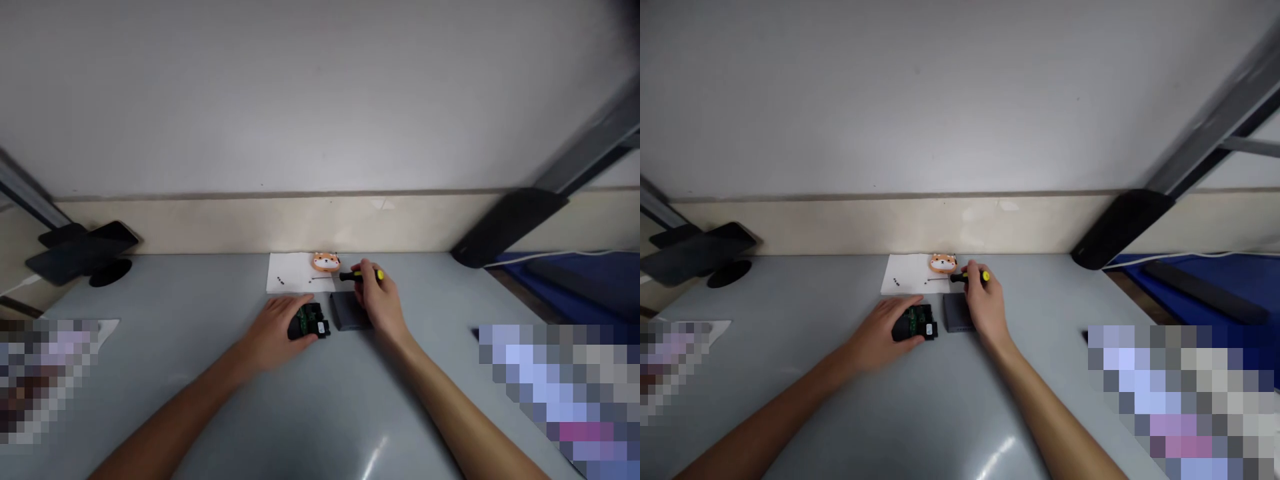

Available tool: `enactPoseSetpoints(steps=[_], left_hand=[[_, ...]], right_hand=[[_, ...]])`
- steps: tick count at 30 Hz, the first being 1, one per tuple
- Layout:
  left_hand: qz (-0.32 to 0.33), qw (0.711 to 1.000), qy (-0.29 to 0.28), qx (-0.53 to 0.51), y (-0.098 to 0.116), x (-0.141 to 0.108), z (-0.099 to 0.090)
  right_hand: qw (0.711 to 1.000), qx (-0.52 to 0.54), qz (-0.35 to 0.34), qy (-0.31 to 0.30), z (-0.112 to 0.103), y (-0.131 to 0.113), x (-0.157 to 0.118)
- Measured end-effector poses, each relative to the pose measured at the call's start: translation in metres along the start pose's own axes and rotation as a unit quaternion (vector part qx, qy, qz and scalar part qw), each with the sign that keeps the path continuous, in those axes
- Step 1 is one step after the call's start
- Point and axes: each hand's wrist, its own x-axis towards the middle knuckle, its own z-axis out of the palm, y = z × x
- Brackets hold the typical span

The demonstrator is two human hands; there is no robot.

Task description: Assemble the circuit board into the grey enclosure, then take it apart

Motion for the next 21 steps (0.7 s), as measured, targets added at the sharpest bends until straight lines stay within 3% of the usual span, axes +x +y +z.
enactPoseSetpoints(steps=[12,21], left_hand=[[0.022,1.000,0.009,0.012,0.002,0.001,-0.002],[0.047,0.999,-0.001,0.019,0.000,0.001,-0.002]], right_hand=[[0.992,0.039,-0.039,0.111,-0.009,-0.012,-0.004],[0.983,0.058,-0.109,0.134,-0.014,-0.020,-0.007]])
